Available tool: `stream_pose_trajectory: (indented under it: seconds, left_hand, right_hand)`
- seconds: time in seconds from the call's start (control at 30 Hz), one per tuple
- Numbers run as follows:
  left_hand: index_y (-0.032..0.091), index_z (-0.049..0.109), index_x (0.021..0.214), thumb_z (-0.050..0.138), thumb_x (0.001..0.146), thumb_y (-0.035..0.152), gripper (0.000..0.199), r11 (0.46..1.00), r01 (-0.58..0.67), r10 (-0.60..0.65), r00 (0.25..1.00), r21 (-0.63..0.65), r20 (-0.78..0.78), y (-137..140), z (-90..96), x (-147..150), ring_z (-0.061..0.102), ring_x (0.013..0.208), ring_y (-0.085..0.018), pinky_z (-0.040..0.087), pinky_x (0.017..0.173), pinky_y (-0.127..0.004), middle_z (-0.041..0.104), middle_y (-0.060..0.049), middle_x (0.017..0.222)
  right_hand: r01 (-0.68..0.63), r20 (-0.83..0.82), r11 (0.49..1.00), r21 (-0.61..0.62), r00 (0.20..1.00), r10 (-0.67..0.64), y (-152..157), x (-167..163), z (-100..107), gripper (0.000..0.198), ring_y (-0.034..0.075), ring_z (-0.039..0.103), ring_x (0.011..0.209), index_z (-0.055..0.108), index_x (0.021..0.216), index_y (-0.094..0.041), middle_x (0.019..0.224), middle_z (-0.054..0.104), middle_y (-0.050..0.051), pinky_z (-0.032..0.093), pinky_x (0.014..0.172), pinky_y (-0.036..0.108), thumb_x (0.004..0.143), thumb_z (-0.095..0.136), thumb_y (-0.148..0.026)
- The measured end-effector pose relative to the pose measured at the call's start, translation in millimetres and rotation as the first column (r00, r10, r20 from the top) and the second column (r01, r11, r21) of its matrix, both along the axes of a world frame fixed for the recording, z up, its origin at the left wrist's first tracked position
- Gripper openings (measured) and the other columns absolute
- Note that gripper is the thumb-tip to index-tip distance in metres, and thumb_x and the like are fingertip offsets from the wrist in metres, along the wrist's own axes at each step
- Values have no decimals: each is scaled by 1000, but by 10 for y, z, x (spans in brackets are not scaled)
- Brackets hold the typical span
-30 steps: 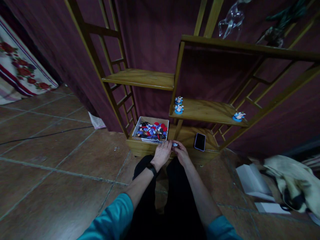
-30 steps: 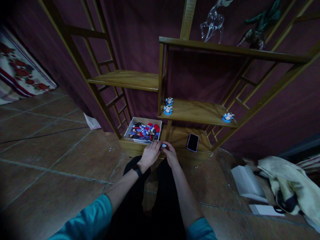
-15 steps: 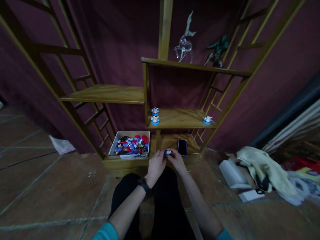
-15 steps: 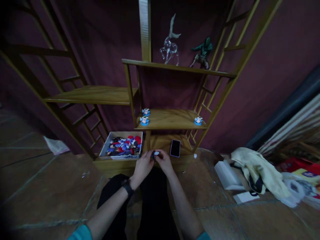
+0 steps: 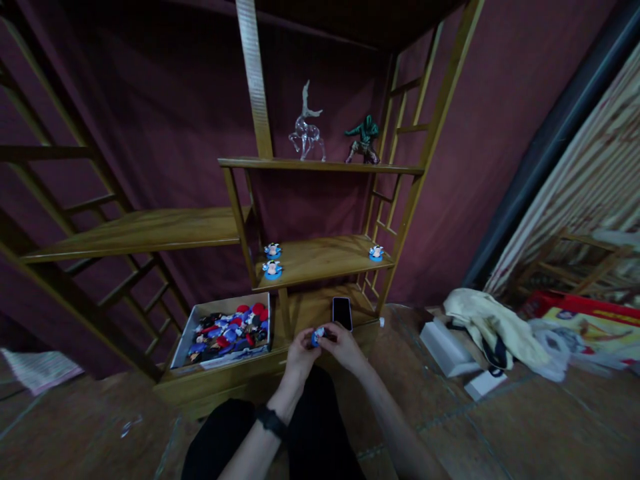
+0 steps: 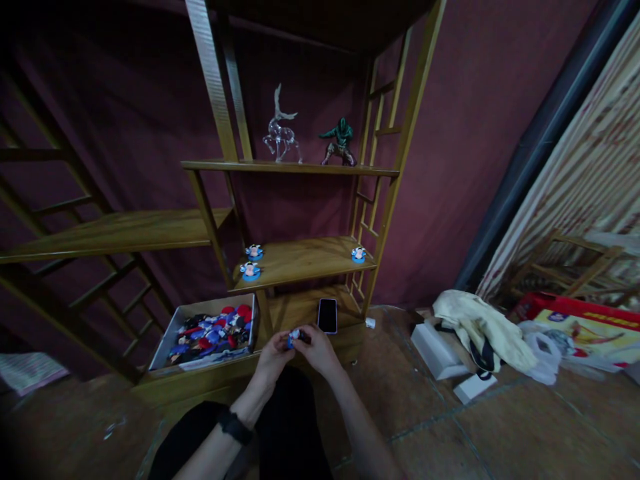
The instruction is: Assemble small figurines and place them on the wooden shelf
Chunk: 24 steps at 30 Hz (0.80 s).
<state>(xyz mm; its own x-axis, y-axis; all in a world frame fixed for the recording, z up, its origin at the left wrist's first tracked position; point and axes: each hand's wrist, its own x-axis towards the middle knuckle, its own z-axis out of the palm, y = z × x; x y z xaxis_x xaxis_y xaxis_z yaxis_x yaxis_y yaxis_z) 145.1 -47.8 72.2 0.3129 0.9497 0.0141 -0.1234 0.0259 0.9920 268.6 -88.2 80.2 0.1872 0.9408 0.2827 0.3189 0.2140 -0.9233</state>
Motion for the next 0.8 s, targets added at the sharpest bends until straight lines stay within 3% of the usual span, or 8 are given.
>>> stream_pose_trajectory:
  seconds: [0.2,0.43,0.57,0.8]
  left_hand:
    - [15,57,88,67,47,10,42,984,58,-40,994,-169,104,-92,6,22,58,57,-11,44,54,-22,64,1,67]
    - [15,58,87,65,49,9,40,996,15,-10,998,-83,69,-41,162,198,59,60,-11,45,56,-22,65,0,70]
    - [15,58,90,68,50,14,41,998,56,-53,996,-31,68,44,393,357,60,66,-13,47,61,-24,65,-2,73]
    - [14,57,94,69,53,12,43,987,150,-158,969,57,189,271,952,692,61,67,-12,48,65,-25,67,-3,77]
  right_hand:
    - [-24,57,999,-36,998,26,-53,106,-8,20,17,58,78,65,89,-24,84,62,1,45,71,28,70,64,-31]
    - [-90,108,996,3,990,89,-13,297,271,21,15,59,78,63,91,-24,84,64,0,45,72,27,71,62,-30]
    - [-104,146,994,23,984,99,56,493,544,21,16,59,76,64,90,-23,83,65,0,45,69,27,71,62,-31]
    - [-77,104,989,128,993,64,256,830,1070,22,15,60,74,62,91,-23,81,65,-1,46,67,26,71,62,-30]
